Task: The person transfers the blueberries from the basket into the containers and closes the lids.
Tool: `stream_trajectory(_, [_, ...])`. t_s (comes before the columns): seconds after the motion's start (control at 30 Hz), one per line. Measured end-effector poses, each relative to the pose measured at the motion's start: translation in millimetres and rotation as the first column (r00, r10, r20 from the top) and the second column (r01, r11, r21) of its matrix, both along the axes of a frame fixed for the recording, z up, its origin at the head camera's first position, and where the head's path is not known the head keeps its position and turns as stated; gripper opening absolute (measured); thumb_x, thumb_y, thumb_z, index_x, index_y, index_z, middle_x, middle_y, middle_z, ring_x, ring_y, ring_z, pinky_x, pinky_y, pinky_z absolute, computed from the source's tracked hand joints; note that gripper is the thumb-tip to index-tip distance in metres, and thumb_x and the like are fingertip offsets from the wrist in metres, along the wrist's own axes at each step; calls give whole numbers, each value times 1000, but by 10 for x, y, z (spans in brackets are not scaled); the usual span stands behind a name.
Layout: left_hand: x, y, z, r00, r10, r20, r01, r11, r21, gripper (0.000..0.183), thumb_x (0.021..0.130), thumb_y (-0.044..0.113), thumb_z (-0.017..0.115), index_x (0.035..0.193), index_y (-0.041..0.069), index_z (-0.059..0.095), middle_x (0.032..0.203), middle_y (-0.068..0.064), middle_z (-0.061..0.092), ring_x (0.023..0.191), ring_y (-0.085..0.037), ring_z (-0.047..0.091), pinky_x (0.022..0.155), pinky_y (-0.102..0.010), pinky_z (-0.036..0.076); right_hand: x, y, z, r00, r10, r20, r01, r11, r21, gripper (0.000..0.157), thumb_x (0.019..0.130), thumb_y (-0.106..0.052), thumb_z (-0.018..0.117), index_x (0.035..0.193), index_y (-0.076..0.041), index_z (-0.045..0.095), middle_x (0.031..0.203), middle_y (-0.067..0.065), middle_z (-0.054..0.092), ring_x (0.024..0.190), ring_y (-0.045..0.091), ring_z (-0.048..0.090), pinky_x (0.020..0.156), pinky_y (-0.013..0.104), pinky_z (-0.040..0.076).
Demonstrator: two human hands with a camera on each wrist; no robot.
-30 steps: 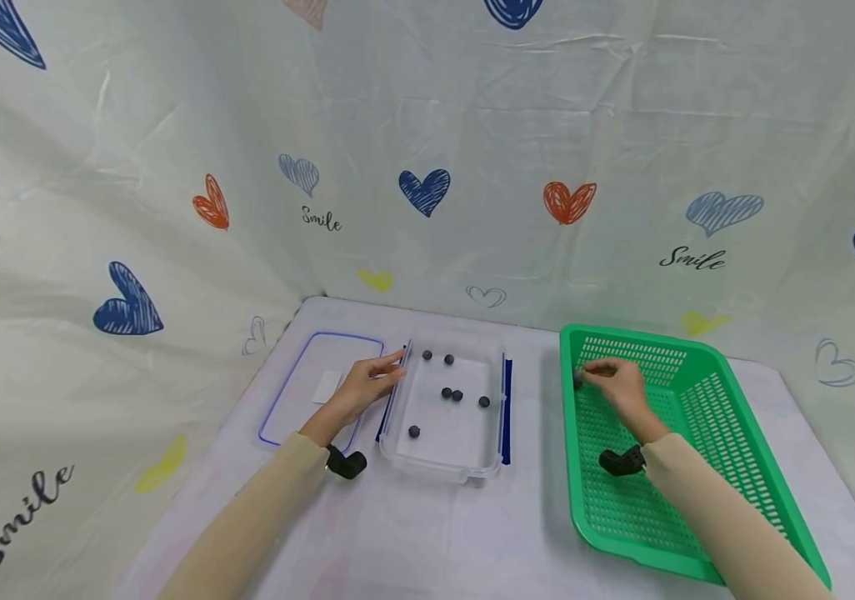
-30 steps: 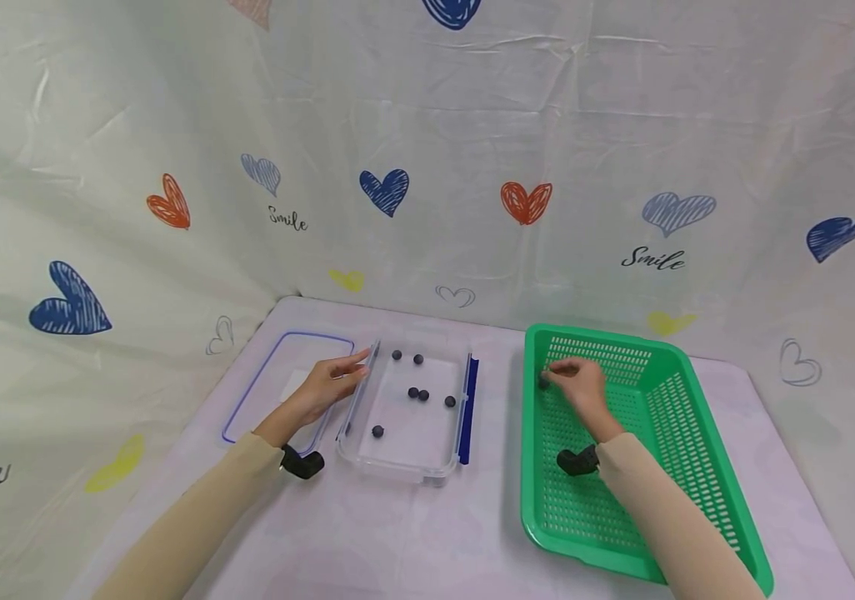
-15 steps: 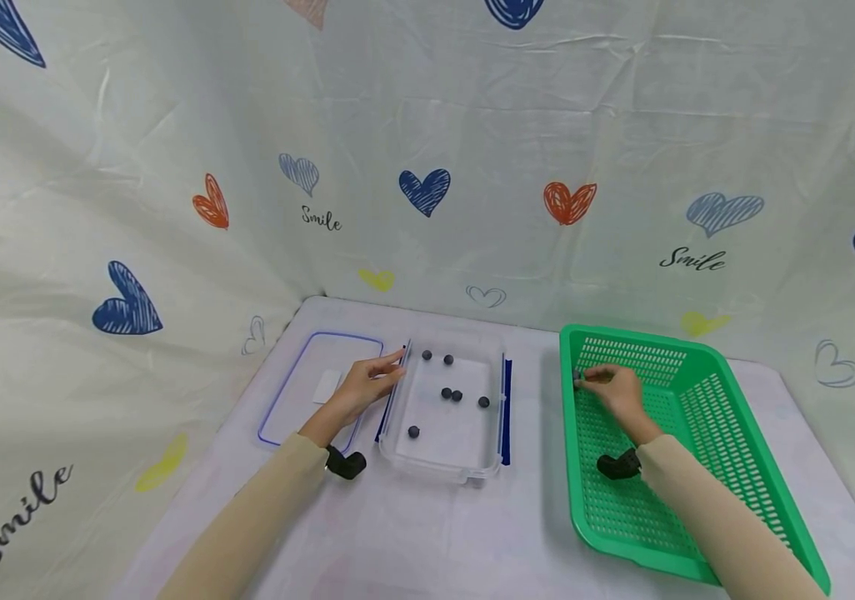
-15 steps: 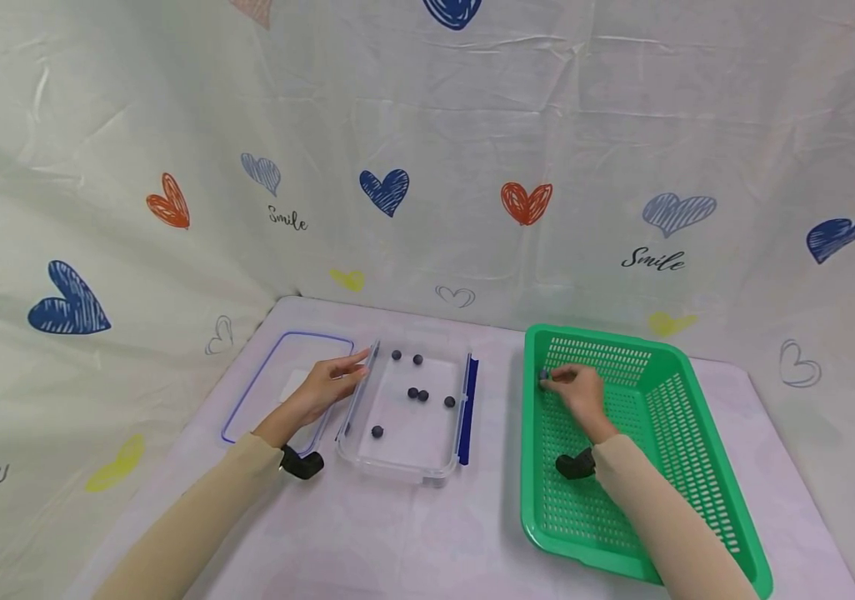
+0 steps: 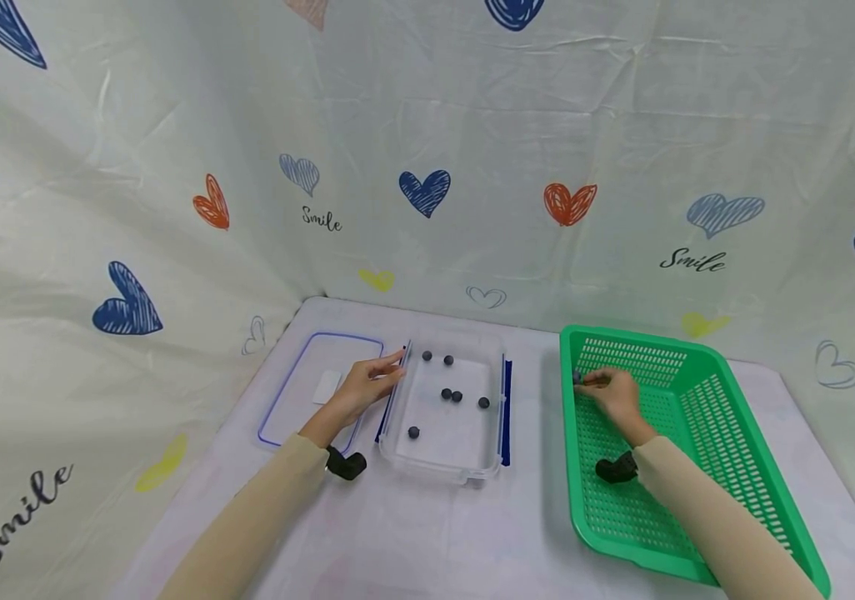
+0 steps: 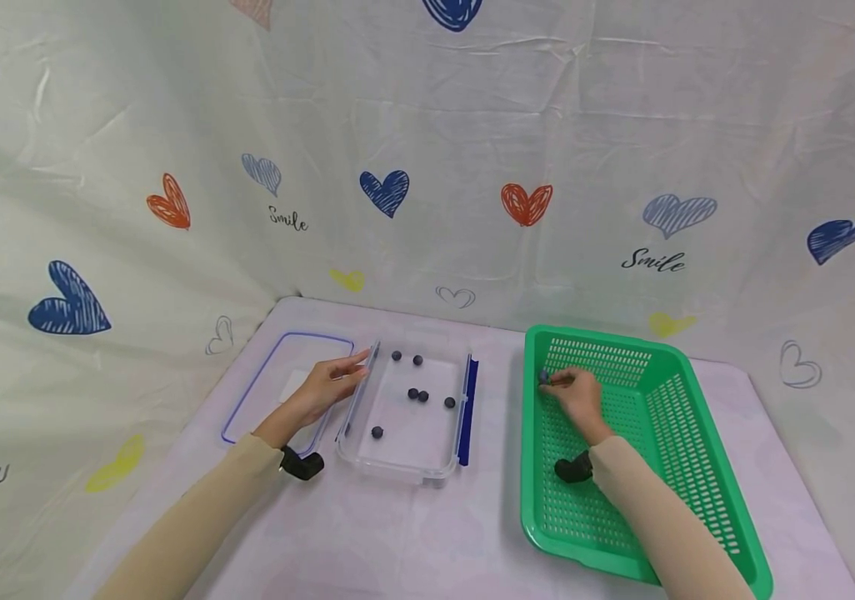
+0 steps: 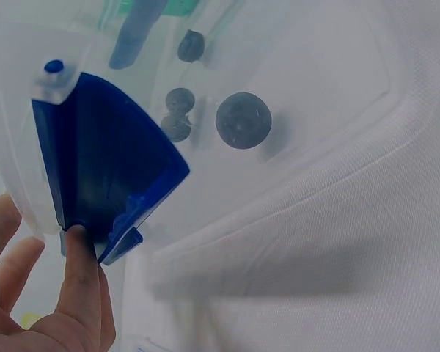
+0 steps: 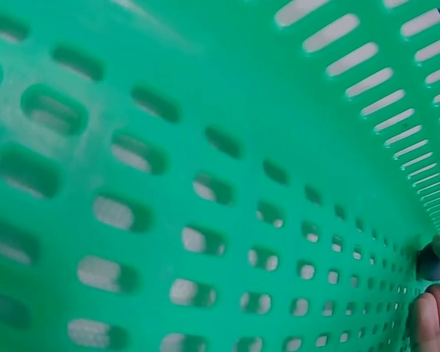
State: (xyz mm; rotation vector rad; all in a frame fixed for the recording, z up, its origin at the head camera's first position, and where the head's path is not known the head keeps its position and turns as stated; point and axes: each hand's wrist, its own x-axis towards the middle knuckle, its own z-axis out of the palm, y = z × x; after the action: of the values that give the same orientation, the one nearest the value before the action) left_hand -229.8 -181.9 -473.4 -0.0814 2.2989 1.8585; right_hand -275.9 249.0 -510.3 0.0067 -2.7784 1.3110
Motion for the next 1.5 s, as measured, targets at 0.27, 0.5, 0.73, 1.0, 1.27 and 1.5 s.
stream_trajectory(0.27, [-2, 0, -3, 1000, 6, -4, -6, 1000, -3, 52, 99, 18, 65, 148, 16, 49, 128, -16, 58, 121, -27, 55, 104, -39, 46, -16, 12, -32, 999, 22, -38, -21, 1000, 18, 22, 89, -7, 76, 101, 10, 69, 95, 23, 69, 86, 34, 64, 64, 29, 52])
stream_trajectory(0.5, [-4, -3, -20, 1000, 1, -4, -1, 1000, 0, 52, 98, 18, 66, 148, 16, 49, 129, -17, 57, 122, -28, 54, 104, -40, 46, -5, 12, -19, 999, 28, -34, -28, 1000, 14, 22, 89, -6, 75, 102, 11, 69, 96, 24, 69, 88, 36, 64, 63, 27, 51])
stream_trajectory(0.73, [4, 5, -22, 1000, 9, 5, -9, 1000, 13, 52, 98, 16, 66, 147, 15, 49, 130, -17, 57, 122, -28, 55, 104, -39, 46, 17, 11, -2, 999, 27, -33, -27, 1000, 6, 21, 89, -6, 75, 101, 11, 70, 94, 23, 70, 83, 32, 65, 61, 27, 52])
stream_trajectory(1.0, [-10, 4, -19, 1000, 9, -2, -9, 1000, -3, 52, 98, 17, 66, 147, 16, 49, 131, -17, 56, 121, -28, 55, 104, -40, 46, 18, 68, 64, 1000, 7, -20, -7, 1000, -12, 21, 89, -7, 74, 101, 10, 71, 98, 23, 69, 89, 32, 62, 62, 27, 51])
stream_trajectory(1.27, [-15, 2, -9, 1000, 7, 0, -7, 1000, -15, 51, 99, 18, 66, 147, 16, 50, 132, -18, 55, 122, -28, 55, 104, -40, 46, 39, 144, 166, 1000, -8, 0, 7, 999, -48, 26, 91, -10, 73, 107, 10, 69, 107, 26, 67, 101, 37, 58, 69, 31, 52])
stream_trajectory(1.5, [-12, 2, -17, 1000, 11, 7, -11, 1000, -14, 51, 99, 18, 66, 147, 17, 51, 131, -17, 55, 121, -27, 55, 104, -40, 46, 33, 187, 169, 1000, -17, 8, 17, 1000, -23, 26, 91, -13, 74, 106, 8, 70, 106, 23, 67, 102, 36, 57, 68, 28, 50])
